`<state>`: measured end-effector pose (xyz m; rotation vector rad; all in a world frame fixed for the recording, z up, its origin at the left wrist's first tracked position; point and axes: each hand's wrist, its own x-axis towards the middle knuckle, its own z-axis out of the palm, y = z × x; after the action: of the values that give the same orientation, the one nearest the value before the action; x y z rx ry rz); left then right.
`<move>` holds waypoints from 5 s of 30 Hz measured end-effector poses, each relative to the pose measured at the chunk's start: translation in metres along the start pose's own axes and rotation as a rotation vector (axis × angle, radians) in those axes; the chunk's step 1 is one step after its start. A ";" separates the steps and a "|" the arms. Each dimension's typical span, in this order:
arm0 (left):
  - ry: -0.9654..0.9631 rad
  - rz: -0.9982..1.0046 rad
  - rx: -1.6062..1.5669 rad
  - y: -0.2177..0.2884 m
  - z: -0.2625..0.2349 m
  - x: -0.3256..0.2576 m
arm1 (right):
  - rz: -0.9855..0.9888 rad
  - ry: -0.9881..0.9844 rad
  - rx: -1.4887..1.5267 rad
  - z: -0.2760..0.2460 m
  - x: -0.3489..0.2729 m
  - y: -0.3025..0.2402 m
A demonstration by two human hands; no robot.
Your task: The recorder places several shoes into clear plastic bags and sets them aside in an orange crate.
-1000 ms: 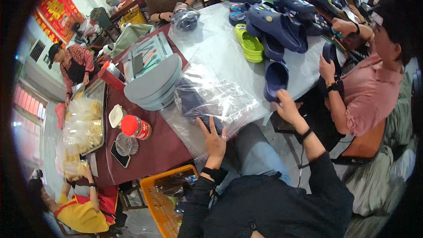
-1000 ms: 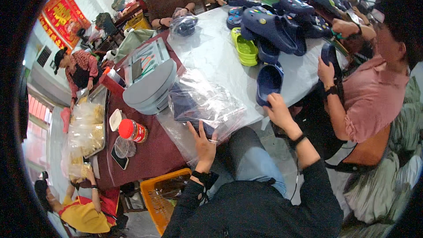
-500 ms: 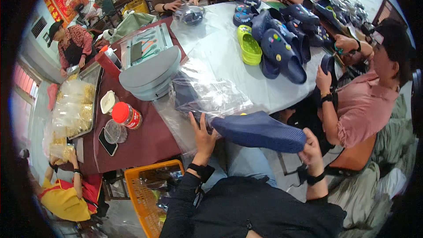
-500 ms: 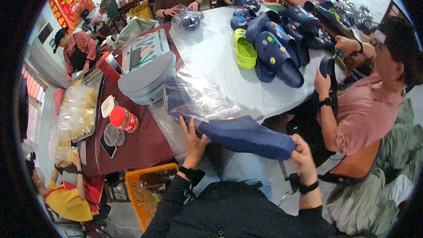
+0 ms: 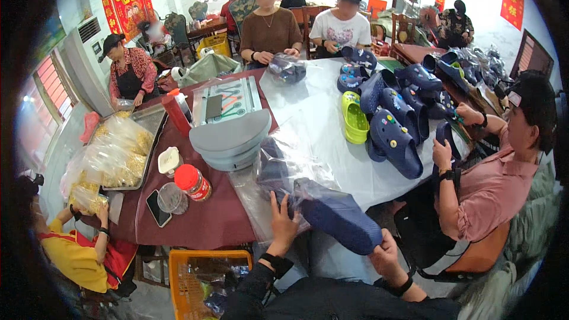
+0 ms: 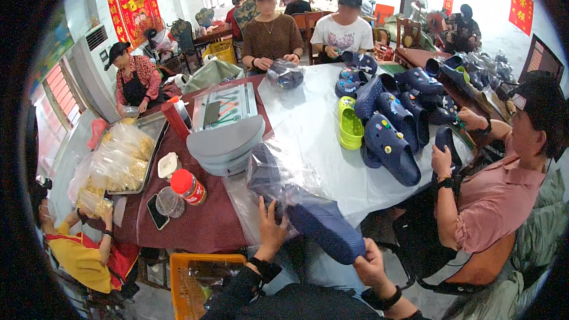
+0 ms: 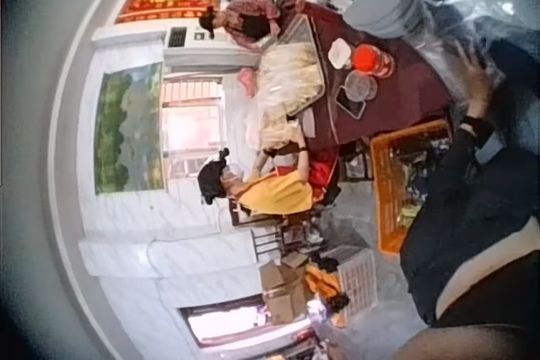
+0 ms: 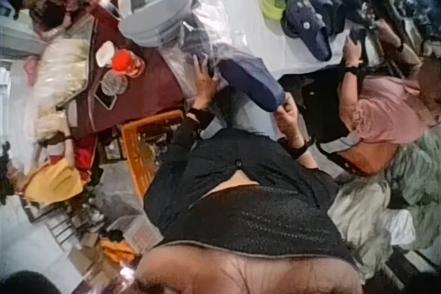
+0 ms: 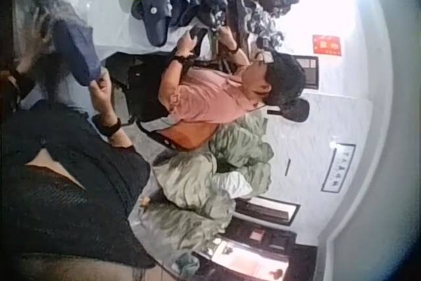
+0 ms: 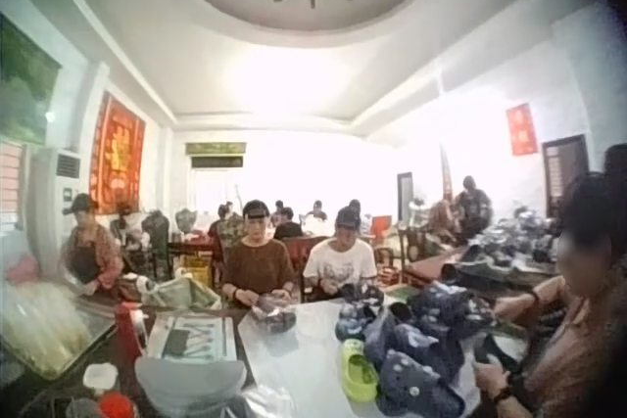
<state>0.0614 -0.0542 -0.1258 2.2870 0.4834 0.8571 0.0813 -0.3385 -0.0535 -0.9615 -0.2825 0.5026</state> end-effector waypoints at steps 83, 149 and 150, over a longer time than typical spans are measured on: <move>-0.322 0.634 -0.038 0.030 -0.027 0.003 | -0.153 -0.231 -0.985 -0.019 0.160 0.149; 0.078 -0.220 -0.460 0.010 0.001 -0.037 | -0.173 -0.083 -1.607 0.035 0.129 0.120; -0.028 -0.245 -0.386 0.010 -0.002 -0.036 | -0.208 -0.092 -1.620 0.034 0.129 0.123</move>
<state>0.0358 -0.0797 -0.1340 1.8418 0.5222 0.7232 0.1413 -0.1889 -0.1369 -2.4343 -0.9203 0.0176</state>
